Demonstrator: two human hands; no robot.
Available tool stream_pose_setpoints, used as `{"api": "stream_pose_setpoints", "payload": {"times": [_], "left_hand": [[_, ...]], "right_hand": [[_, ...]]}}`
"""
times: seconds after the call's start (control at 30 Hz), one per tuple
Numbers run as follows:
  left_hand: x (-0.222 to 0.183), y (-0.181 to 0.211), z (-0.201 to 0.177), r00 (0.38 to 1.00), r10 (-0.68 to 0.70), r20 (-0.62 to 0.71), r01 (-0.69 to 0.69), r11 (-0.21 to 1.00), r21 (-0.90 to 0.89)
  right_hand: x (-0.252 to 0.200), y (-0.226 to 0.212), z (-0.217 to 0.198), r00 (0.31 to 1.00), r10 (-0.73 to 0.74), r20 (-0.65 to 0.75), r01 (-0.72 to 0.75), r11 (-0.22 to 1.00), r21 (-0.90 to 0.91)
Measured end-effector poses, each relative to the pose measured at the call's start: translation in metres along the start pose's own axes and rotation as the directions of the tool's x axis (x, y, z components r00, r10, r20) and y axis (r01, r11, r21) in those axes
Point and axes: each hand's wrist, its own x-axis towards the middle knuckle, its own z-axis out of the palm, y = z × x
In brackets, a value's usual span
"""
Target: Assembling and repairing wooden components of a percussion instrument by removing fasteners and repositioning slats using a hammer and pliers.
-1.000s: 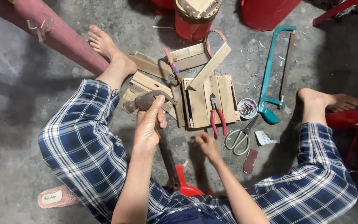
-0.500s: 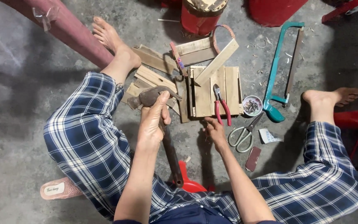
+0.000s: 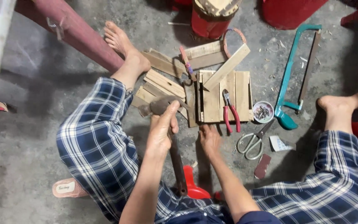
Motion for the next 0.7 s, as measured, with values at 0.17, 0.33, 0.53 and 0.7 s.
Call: {"api": "stream_pose_setpoints", "payload": {"times": [0.17,0.33,0.53,0.7], "left_hand": [[-0.022,0.021,0.016,0.996,-0.058,0.064,0.048,0.989,0.138],[-0.022,0.005,0.018,0.983,-0.086,0.159,0.062,0.987,0.150],[-0.028,-0.012,0.013,0.895,-0.215,0.392,0.191,0.977,0.098],[-0.032,-0.029,0.003,0.771,-0.315,0.553,0.308,0.945,0.110]], "right_hand": [[0.003,0.010,0.020,0.971,-0.236,0.038,0.234,0.911,-0.340],[0.005,-0.003,-0.004,1.000,-0.011,0.000,0.011,0.993,0.118],[0.001,-0.070,-0.147,0.986,0.162,0.028,-0.107,0.500,0.860],[-0.035,-0.119,-0.240,0.999,0.027,-0.029,0.024,0.185,0.982]]}}
